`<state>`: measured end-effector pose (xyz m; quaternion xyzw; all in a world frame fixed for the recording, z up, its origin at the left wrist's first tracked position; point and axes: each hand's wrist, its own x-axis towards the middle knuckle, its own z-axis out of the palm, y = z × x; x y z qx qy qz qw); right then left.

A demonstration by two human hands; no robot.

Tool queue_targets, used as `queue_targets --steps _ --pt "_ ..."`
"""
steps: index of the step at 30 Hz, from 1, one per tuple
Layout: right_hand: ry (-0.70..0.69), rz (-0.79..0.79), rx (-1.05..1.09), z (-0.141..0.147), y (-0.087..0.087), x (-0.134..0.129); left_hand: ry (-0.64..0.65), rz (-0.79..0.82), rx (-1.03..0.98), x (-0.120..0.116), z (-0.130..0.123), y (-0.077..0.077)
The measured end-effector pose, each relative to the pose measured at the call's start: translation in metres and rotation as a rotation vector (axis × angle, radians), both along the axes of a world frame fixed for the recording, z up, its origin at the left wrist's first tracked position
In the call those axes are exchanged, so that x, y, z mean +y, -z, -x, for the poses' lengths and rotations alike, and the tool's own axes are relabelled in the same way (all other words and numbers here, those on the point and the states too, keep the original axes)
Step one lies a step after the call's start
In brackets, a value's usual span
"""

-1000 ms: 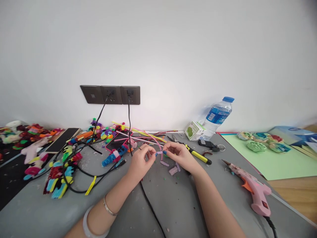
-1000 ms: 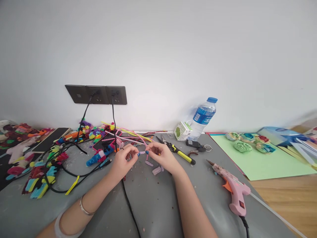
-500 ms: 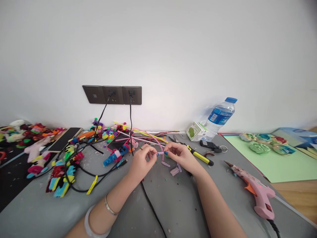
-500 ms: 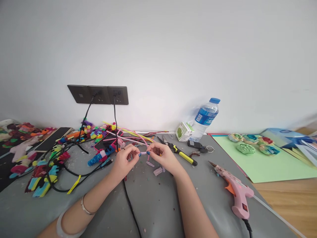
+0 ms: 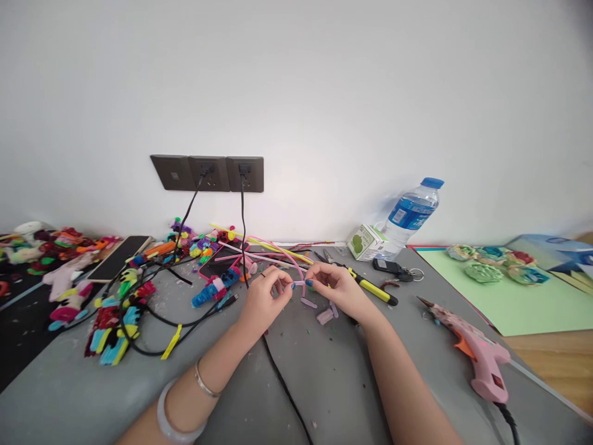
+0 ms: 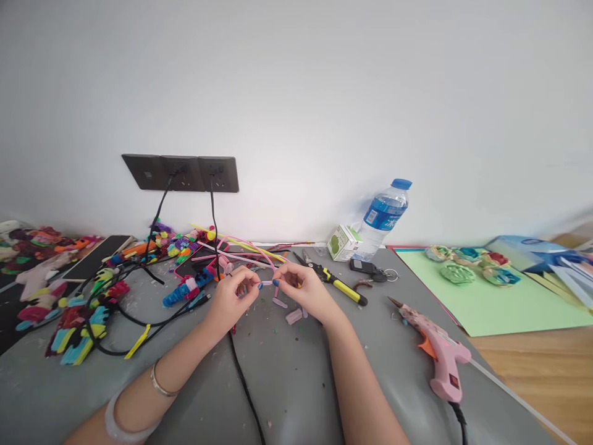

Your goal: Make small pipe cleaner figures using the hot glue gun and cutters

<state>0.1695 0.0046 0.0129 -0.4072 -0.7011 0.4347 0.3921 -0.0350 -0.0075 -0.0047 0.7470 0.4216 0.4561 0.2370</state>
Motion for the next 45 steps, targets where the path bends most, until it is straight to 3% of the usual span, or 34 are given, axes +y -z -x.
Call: queue_targets --steps 45 --pt "0.018 -0.011 -0.028 0.0017 -0.0035 -0.0020 0.006 0.006 -0.003 -0.0010 -0.0004 -0.0034"
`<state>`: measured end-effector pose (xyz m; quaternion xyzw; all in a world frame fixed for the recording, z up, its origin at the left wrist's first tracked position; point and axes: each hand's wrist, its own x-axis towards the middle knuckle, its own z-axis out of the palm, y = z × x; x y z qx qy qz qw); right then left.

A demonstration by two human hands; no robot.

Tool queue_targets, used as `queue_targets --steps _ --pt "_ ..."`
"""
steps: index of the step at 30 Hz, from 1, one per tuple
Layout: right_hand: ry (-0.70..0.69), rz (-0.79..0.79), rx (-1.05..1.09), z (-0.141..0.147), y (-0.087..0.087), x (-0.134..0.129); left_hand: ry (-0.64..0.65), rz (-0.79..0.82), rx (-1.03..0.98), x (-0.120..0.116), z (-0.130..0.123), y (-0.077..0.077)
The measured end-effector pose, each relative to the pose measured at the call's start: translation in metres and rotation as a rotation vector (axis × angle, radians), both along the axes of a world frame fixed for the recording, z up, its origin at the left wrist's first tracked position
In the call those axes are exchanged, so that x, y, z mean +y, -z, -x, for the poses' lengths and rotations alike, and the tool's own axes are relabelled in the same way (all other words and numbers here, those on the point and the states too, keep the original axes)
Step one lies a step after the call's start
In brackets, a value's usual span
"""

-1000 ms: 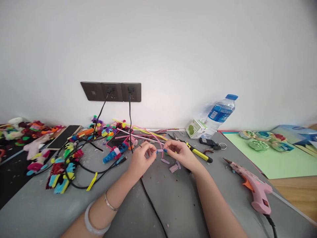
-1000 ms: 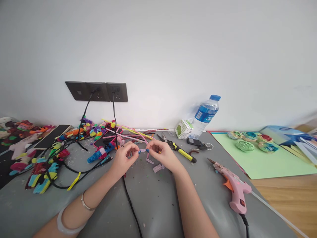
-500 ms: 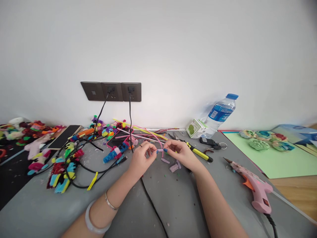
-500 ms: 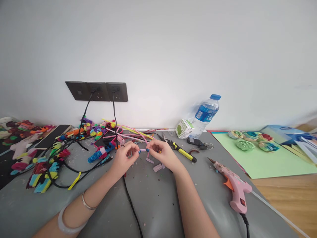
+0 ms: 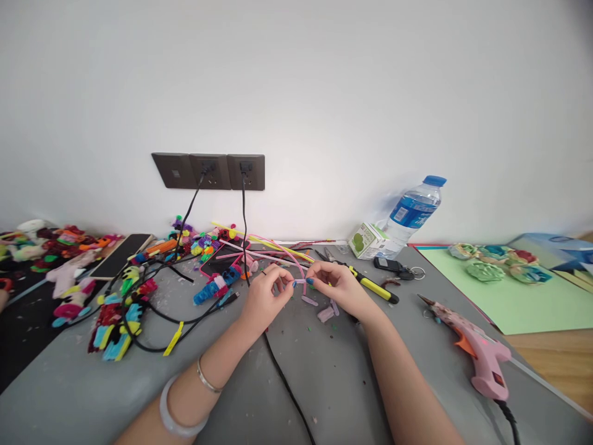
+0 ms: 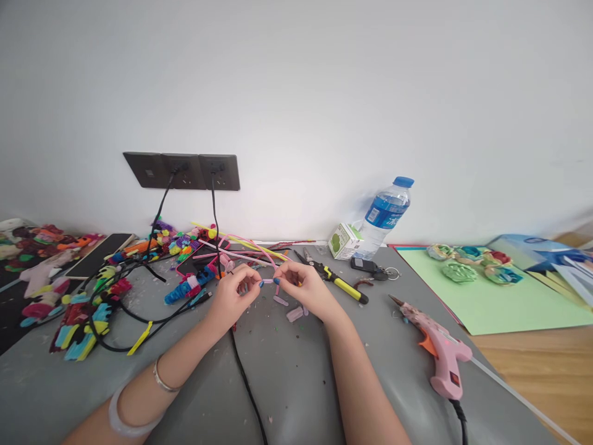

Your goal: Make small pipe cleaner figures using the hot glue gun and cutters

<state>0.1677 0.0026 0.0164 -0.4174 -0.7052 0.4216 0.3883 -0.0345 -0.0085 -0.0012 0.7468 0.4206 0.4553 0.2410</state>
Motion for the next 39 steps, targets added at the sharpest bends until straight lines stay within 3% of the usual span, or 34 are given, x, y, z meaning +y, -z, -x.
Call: queue_targets --steps 39 --pt "-0.013 0.040 0.031 -0.0002 -0.0007 -0.0013 -0.009 -0.015 -0.005 -0.0002 0.0000 0.0007"
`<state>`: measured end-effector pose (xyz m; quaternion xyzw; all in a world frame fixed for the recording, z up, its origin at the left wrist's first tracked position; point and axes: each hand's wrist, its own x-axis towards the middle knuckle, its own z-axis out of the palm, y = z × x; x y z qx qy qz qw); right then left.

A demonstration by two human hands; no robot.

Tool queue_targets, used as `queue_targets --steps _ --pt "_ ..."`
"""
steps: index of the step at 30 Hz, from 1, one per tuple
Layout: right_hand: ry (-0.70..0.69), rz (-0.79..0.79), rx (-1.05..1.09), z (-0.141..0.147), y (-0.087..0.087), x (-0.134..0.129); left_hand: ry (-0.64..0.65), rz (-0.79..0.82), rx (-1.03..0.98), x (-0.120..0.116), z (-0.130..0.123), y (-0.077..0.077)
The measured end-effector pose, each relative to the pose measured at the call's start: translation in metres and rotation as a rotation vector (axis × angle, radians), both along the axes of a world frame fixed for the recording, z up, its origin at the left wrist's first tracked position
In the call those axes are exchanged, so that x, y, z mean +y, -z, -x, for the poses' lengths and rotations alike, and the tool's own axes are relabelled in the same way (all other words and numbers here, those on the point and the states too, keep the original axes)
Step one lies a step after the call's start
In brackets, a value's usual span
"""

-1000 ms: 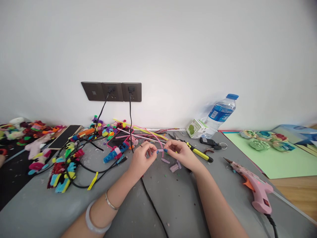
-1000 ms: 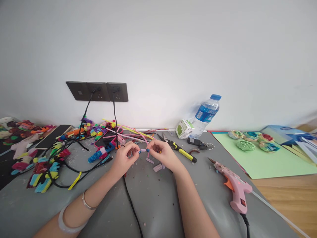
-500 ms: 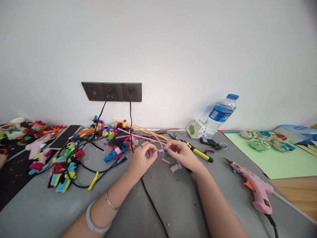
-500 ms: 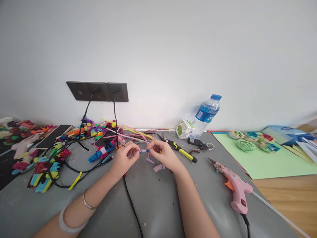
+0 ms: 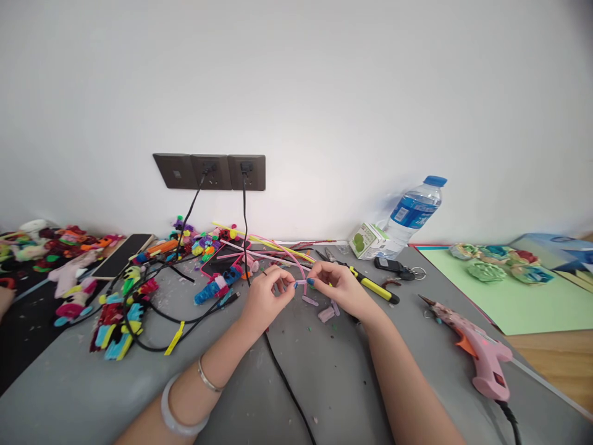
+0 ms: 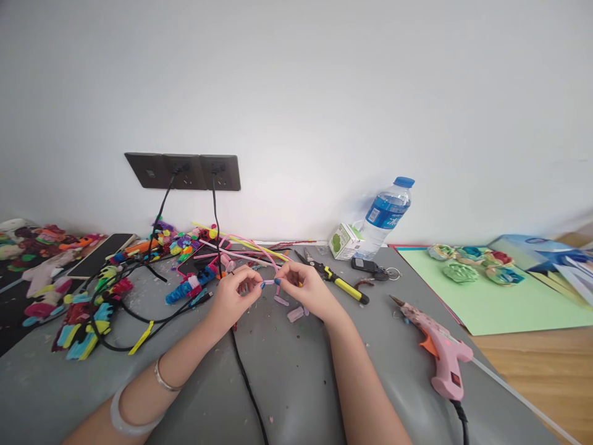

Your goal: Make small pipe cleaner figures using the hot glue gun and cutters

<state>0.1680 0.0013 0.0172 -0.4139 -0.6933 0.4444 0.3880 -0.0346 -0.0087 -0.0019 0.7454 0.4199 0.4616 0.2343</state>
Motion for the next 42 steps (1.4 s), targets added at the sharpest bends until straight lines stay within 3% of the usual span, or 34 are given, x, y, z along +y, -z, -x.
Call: queue_targets --steps 42 --pt "0.002 -0.010 0.001 -0.0006 0.0019 0.0009 0.007 -0.016 -0.012 0.0009 -0.0005 0.0014"
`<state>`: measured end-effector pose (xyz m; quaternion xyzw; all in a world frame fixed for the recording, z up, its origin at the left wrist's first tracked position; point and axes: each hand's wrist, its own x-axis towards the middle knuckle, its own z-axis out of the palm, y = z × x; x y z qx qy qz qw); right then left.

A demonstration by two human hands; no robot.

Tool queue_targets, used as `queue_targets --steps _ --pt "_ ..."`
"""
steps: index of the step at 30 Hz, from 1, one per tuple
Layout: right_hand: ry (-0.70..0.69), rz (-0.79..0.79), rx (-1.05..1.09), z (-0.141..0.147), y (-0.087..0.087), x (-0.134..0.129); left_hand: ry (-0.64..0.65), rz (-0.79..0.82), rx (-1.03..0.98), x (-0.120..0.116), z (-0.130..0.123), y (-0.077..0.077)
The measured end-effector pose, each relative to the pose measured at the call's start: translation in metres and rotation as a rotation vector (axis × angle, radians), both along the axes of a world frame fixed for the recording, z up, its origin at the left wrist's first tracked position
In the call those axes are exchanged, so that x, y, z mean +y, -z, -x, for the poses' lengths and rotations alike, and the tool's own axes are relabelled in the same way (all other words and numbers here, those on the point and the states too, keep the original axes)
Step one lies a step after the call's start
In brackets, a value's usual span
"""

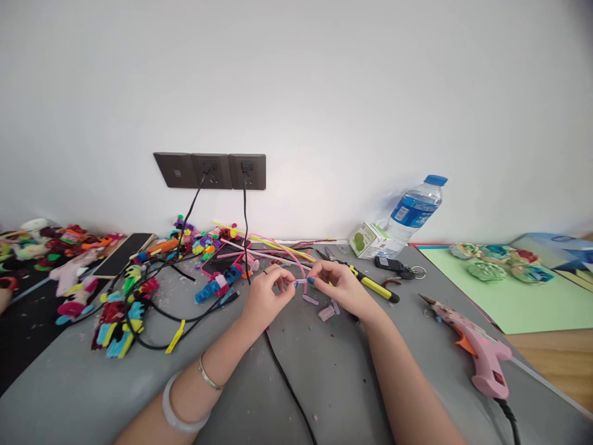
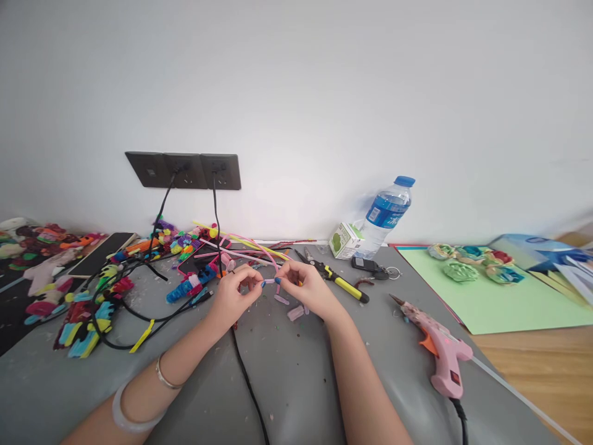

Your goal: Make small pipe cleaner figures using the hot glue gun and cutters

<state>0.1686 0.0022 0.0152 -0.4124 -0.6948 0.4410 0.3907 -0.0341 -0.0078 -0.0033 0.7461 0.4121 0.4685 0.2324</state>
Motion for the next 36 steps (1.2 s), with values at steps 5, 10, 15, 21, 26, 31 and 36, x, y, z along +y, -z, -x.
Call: queue_targets --steps 5,10,15,21,26,31,36 --pt "-0.004 -0.003 -0.002 -0.0003 0.0006 0.0005 0.002 0.006 -0.002 0.0005 0.0004 0.0000" --pt "-0.001 -0.013 -0.014 0.0000 -0.0004 -0.0002 -0.002 0.008 0.002 0.0002 0.0003 0.0007" --pt "0.005 -0.012 -0.023 0.0006 -0.0015 -0.0007 -0.012 0.010 0.007 0.0000 0.0001 0.0006" --pt "-0.003 -0.014 -0.016 -0.0001 -0.0010 -0.0004 -0.011 -0.001 0.007 -0.0004 -0.0001 -0.0007" --pt "0.000 -0.002 -0.008 0.0003 -0.0019 -0.0011 -0.005 0.004 0.007 -0.0007 -0.0001 -0.0010" --pt "0.001 -0.008 -0.016 0.0007 -0.0024 -0.0015 -0.005 0.001 0.006 -0.0006 -0.0001 -0.0014" --pt "0.002 -0.009 -0.015 0.0001 -0.0007 -0.0010 -0.005 0.010 0.002 -0.0005 0.0002 -0.0005"
